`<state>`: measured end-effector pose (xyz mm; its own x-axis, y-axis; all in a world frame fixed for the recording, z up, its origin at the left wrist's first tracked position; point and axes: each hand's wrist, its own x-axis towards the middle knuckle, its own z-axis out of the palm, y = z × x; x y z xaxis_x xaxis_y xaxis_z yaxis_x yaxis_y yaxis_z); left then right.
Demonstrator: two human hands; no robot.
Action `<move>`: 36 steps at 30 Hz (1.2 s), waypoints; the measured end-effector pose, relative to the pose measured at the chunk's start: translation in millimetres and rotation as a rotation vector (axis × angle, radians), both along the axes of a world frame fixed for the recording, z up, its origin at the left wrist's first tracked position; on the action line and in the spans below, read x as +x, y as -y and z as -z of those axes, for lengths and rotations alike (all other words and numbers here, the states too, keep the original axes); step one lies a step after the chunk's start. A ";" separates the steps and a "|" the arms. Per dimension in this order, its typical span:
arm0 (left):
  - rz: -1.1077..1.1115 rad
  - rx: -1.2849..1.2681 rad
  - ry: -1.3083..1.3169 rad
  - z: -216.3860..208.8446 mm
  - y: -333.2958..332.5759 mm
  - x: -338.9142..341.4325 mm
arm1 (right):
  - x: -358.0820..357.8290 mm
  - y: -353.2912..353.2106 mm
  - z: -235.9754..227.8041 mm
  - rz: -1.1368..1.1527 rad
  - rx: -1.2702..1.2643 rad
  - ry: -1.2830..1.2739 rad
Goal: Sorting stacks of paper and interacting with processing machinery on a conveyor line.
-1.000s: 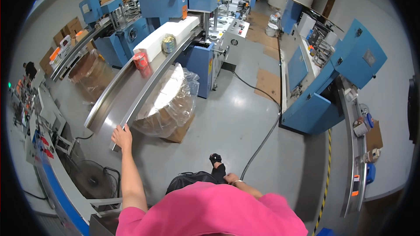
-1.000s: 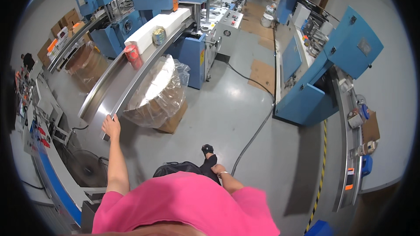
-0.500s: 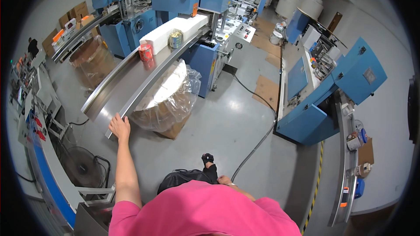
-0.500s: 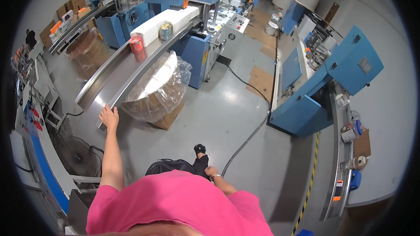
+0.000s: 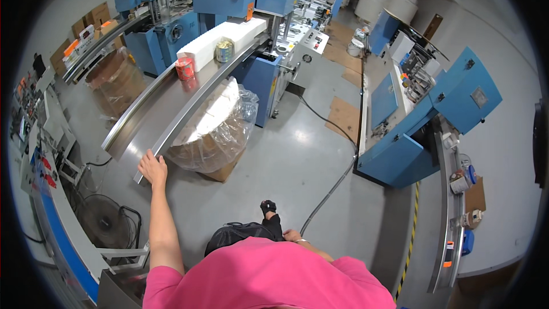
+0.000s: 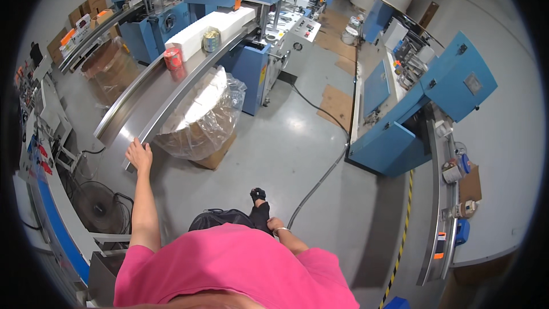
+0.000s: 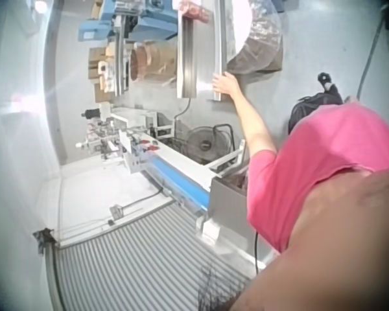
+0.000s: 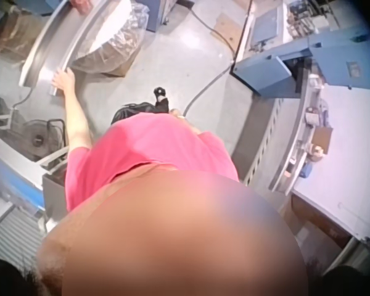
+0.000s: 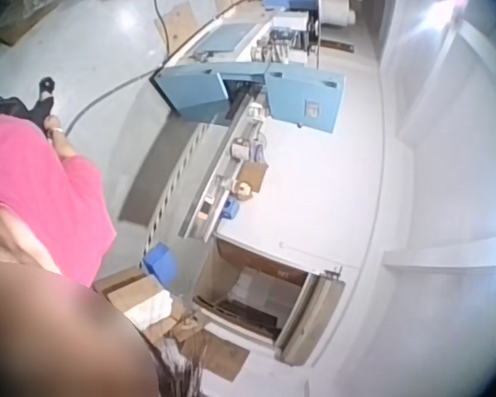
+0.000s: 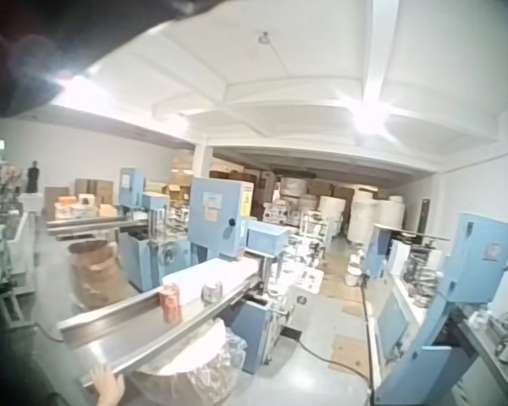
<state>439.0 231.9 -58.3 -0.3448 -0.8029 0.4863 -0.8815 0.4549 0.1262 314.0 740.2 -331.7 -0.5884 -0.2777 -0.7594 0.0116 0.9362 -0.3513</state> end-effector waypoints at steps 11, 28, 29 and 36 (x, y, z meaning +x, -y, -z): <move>0.003 -0.017 -0.020 2.2 3.1 -0.1 | -1.4 6.4 -23.0 0.001 -0.085 -0.034; 0.012 -0.041 -0.012 2.3 1.4 0.9 | -3.0 8.2 -0.3 0.042 -0.071 -0.010; 0.006 -0.033 -0.009 1.3 0.8 0.7 | -2.4 8.1 -0.9 0.043 -0.071 -0.010; 0.016 -0.050 -0.013 6.1 4.3 1.1 | -1.1 6.3 3.5 0.041 -0.065 -0.020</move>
